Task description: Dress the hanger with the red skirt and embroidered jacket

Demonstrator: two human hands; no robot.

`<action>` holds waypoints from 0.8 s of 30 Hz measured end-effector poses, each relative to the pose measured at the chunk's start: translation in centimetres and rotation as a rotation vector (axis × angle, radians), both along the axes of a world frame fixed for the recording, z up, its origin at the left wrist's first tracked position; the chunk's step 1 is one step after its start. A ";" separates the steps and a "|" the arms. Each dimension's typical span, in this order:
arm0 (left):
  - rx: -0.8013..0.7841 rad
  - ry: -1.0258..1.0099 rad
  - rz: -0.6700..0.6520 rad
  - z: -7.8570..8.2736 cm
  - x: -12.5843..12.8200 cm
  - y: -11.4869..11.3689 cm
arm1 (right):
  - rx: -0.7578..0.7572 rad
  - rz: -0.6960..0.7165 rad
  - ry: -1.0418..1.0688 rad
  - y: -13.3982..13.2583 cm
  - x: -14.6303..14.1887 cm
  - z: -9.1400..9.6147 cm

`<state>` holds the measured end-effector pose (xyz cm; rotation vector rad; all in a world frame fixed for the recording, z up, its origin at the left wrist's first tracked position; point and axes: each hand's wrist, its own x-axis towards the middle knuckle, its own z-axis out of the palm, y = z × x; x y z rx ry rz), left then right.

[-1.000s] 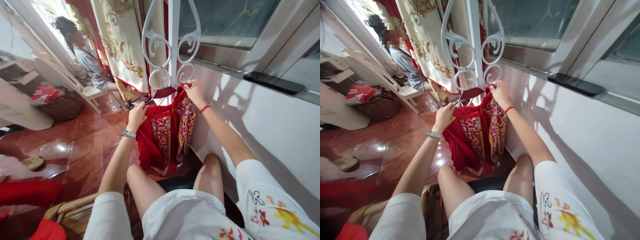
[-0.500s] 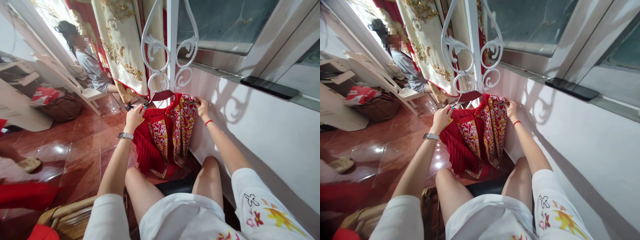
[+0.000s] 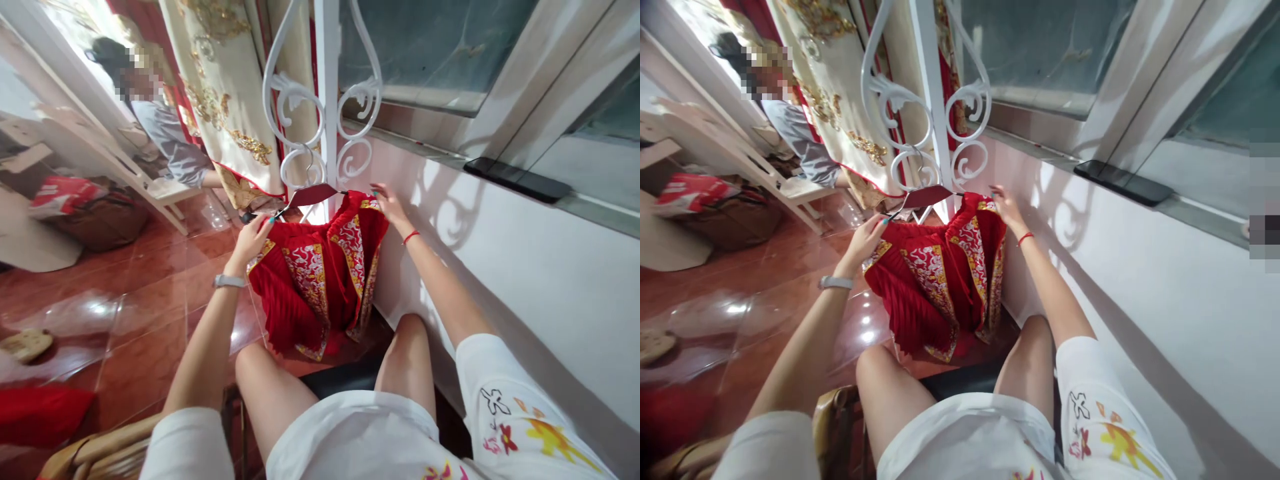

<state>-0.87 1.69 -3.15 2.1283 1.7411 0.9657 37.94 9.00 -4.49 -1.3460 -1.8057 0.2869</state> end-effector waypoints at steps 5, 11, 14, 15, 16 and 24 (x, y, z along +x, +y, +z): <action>-0.345 -0.411 -0.007 0.6 -3.3 0.4 | -0.006 0.222 0.067 -1.1 -2.4 1.0; 0.112 -0.295 0.373 -0.3 0.3 -1.0 | 0.042 -0.021 0.005 -0.9 -3.9 0.7; 0.387 -0.203 0.600 -0.9 5.1 -2.5 | 0.081 -0.037 -0.009 -1.1 -4.4 0.1; 0.435 -0.177 0.607 -1.0 6.4 -2.8 | 0.096 -0.020 0.000 -1.2 -4.5 0.0; 0.461 -0.144 0.582 -1.1 7.5 -3.0 | 0.110 0.000 0.011 -1.4 -4.5 -0.2; 0.341 0.055 0.385 -0.2 5.2 -3.5 | 0.167 0.114 0.060 -1.9 -3.7 -0.7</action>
